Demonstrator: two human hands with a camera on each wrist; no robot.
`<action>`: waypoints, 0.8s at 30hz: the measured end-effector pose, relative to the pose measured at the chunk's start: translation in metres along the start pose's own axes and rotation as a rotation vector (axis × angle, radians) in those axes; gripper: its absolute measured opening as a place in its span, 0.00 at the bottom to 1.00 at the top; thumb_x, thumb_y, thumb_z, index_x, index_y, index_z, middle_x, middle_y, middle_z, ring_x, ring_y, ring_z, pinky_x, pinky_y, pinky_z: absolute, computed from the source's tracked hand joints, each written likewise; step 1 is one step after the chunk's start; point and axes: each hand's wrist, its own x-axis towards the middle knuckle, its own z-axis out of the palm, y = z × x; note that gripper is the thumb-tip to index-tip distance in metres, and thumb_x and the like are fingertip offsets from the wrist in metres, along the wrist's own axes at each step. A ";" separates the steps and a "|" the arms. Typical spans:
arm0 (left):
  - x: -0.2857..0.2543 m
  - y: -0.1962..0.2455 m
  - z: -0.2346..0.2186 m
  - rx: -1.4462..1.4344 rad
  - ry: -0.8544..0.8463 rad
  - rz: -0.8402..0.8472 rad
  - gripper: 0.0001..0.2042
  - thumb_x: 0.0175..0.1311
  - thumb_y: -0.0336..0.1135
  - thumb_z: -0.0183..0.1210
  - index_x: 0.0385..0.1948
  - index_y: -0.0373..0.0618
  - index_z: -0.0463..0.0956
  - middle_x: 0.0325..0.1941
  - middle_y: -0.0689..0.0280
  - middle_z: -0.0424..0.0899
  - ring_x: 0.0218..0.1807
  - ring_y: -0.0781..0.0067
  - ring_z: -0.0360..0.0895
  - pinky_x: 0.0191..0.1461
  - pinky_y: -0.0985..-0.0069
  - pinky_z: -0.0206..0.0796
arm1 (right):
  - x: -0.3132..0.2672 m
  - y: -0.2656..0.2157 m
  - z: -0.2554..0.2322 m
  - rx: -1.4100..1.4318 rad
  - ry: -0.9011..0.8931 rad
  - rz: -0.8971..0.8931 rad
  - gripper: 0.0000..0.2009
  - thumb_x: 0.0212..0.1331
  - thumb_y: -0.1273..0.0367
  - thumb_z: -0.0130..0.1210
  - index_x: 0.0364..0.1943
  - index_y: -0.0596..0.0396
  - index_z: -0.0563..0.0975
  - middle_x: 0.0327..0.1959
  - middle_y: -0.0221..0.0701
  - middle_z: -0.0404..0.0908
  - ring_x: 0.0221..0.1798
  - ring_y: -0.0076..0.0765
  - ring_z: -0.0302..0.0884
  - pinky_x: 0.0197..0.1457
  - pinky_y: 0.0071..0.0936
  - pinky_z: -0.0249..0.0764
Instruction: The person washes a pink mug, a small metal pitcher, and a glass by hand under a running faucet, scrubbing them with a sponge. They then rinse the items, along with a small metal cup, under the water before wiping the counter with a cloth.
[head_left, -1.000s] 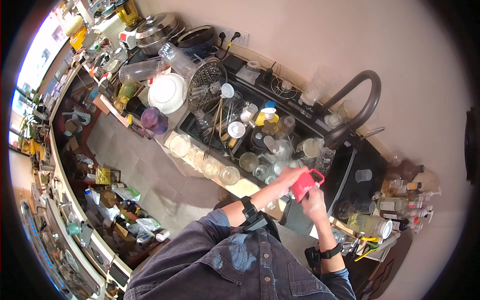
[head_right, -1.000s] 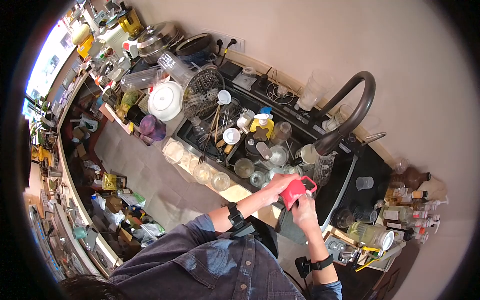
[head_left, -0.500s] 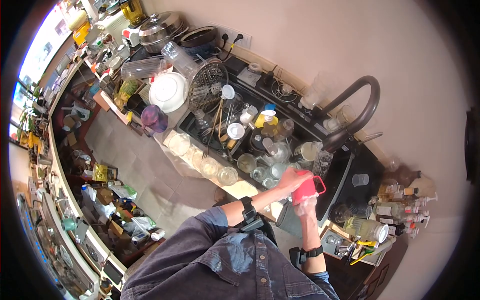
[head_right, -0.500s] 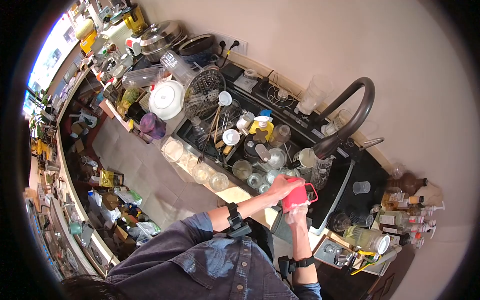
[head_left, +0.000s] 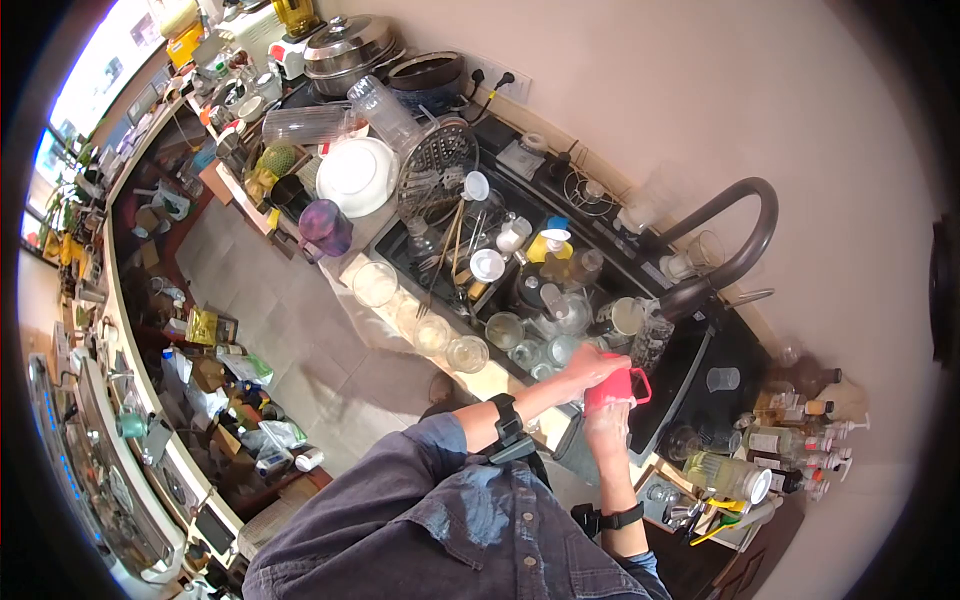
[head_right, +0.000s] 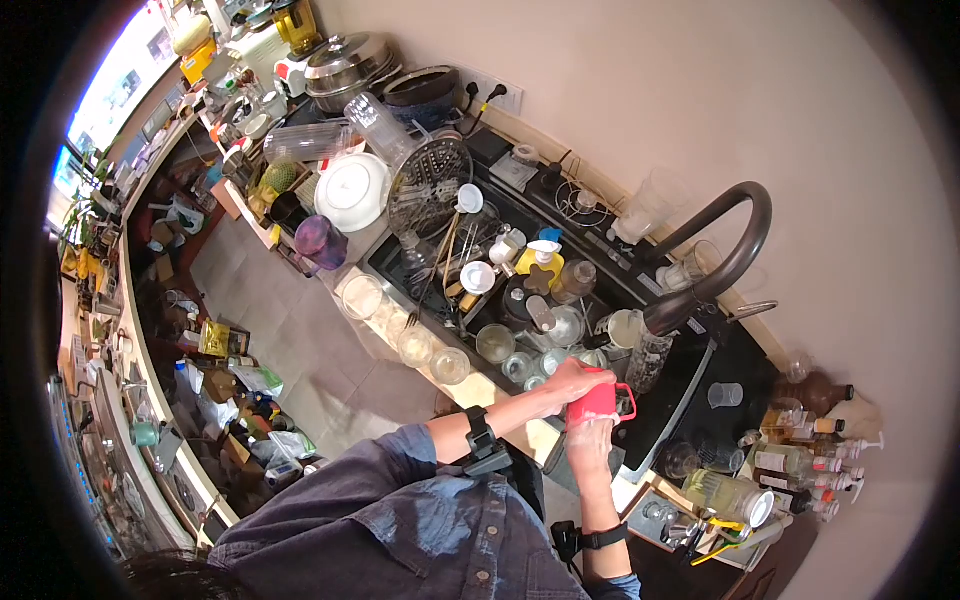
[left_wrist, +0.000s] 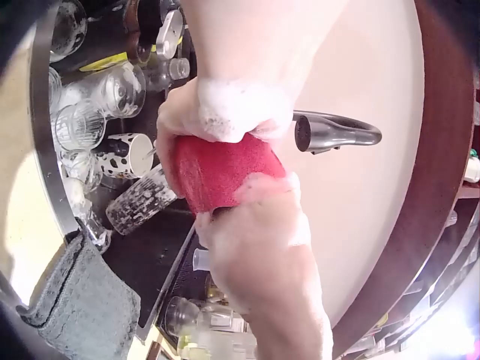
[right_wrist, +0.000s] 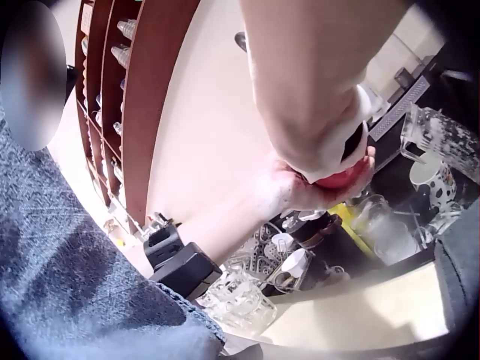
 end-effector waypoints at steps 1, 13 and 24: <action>-0.001 0.001 0.000 -0.016 0.001 -0.018 0.18 0.44 0.45 0.63 0.26 0.34 0.81 0.25 0.60 0.80 0.26 0.73 0.76 0.31 0.75 0.68 | -0.003 0.001 0.000 -0.099 -0.049 -0.002 0.11 0.43 0.78 0.50 0.34 0.62 0.74 0.32 0.45 0.75 0.38 0.54 0.71 0.48 0.44 0.65; 0.005 -0.005 -0.006 -0.162 -0.029 -0.076 0.17 0.46 0.43 0.63 0.27 0.34 0.80 0.26 0.61 0.80 0.28 0.74 0.76 0.32 0.76 0.67 | 0.007 -0.009 -0.023 0.158 0.004 -0.032 0.08 0.48 0.78 0.44 0.32 0.65 0.72 0.31 0.49 0.72 0.36 0.58 0.69 0.42 0.47 0.65; -0.002 0.001 0.001 -0.060 0.073 -0.069 0.19 0.43 0.45 0.65 0.25 0.33 0.78 0.25 0.59 0.80 0.26 0.72 0.77 0.29 0.75 0.69 | -0.015 0.022 -0.014 -0.175 -0.033 -0.181 0.11 0.45 0.78 0.48 0.36 0.67 0.70 0.37 0.53 0.71 0.41 0.62 0.69 0.51 0.48 0.67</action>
